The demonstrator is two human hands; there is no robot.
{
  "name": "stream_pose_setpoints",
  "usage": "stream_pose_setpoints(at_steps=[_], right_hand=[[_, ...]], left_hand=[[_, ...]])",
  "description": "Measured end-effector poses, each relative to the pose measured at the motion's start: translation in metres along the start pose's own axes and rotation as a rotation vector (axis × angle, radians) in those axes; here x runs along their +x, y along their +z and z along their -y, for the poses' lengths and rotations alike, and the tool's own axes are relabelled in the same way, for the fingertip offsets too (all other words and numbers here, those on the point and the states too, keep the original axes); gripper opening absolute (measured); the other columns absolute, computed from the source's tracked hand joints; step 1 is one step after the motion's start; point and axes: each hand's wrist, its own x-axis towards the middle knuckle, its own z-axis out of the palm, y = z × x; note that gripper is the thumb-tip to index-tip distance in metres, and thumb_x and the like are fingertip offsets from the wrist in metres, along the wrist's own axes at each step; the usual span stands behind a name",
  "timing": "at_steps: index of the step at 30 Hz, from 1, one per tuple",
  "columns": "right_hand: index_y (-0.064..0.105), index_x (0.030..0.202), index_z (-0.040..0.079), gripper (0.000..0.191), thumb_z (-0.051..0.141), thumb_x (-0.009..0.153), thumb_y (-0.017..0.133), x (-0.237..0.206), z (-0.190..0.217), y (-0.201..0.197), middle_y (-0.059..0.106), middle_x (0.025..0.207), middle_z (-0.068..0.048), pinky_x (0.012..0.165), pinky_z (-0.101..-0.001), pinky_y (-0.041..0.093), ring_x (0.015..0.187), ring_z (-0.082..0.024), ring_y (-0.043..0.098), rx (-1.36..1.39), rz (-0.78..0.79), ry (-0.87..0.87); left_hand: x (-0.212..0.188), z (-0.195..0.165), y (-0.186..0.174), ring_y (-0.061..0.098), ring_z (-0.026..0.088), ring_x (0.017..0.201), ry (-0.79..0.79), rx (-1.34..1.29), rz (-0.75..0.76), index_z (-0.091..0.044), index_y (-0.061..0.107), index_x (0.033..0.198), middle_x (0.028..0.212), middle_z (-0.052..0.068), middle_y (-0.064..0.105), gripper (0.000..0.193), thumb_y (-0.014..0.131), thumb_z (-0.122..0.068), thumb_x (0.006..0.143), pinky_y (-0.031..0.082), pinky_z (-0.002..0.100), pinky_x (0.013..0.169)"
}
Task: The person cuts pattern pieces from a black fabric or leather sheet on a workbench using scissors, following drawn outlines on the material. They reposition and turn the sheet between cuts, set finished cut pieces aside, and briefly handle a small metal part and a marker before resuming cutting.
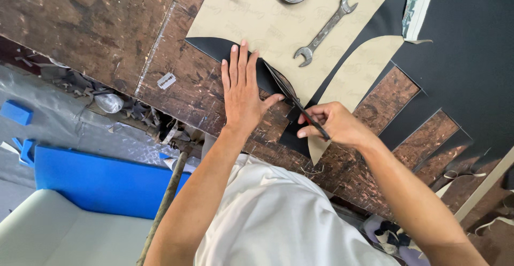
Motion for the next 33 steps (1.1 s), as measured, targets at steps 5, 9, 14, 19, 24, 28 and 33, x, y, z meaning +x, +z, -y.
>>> stream_pose_setpoints(at_steps=[5,9,14,19,24,28,33], right_hand=[[0.077,0.095,0.003,0.035,0.022,0.070,0.092,-0.001,0.007,0.026,0.063,0.062,0.003,0.042,-0.0241,0.036,0.048,-0.006,0.049,0.123,-0.059,0.030],[0.076,0.095,0.002,0.035,0.023,0.071,0.091,-0.001,0.006,0.038,0.066,0.064,0.001,0.042,-0.0233,0.037,0.047,-0.006,0.050,0.190,-0.085,0.039],[0.076,0.095,0.001,0.035,0.022,0.072,0.091,0.000,0.001,0.042,0.067,0.065,0.001,0.042,-0.0231,0.038,0.046,-0.005,0.050,0.223,-0.077,0.031],[0.077,0.096,0.001,0.033,0.020,0.073,0.090,0.003,0.000,0.023,0.065,0.063,0.001,0.042,-0.0226,0.037,0.046,-0.006,0.050,0.193,-0.005,0.020],[0.080,0.099,0.003,0.038,0.025,0.070,0.090,0.018,0.020,-0.041,0.062,0.060,-0.001,0.042,-0.0255,0.035,0.046,-0.008,0.049,-0.118,0.135,0.090],[0.084,0.100,0.010,0.045,0.037,0.064,0.092,0.039,0.046,-0.085,0.063,0.062,0.003,0.046,-0.0269,0.039,0.051,-0.009,0.049,-0.459,0.178,0.067],[0.084,0.098,0.012,0.049,0.039,0.058,0.096,0.054,0.077,-0.110,0.063,0.059,0.002,0.050,-0.0320,0.035,0.053,-0.013,0.049,-0.655,0.215,0.090]], left_hand=[[0.000,0.000,0.000,0.014,0.036,0.158,-0.007,0.004,0.006,-0.002,0.032,0.153,0.168,0.017,0.017,0.116,0.097,-0.033,0.062,0.013,0.056,0.128],[0.000,0.001,0.002,0.015,0.036,0.157,-0.004,0.012,0.003,-0.002,0.032,0.153,0.168,0.017,0.017,0.116,0.098,-0.030,0.062,0.013,0.057,0.128],[-0.001,0.002,0.002,0.015,0.035,0.158,0.009,0.015,-0.015,-0.001,0.032,0.153,0.168,0.017,0.018,0.115,0.097,-0.030,0.063,0.013,0.056,0.129],[-0.001,0.002,0.001,0.015,0.036,0.158,0.000,0.003,-0.003,0.000,0.032,0.154,0.168,0.018,0.017,0.116,0.096,-0.038,0.064,0.014,0.057,0.128],[-0.001,0.005,0.002,0.015,0.037,0.157,0.008,-0.002,-0.011,0.002,0.031,0.155,0.168,0.018,0.017,0.118,0.093,-0.047,0.067,0.014,0.057,0.128],[-0.002,0.006,0.003,0.015,0.036,0.158,0.016,-0.006,-0.020,0.001,0.032,0.154,0.168,0.018,0.018,0.116,0.092,-0.048,0.068,0.014,0.058,0.128],[-0.001,0.006,0.001,0.015,0.036,0.158,0.003,-0.018,-0.026,0.001,0.033,0.154,0.169,0.017,0.018,0.116,0.092,-0.048,0.068,0.014,0.057,0.129]])
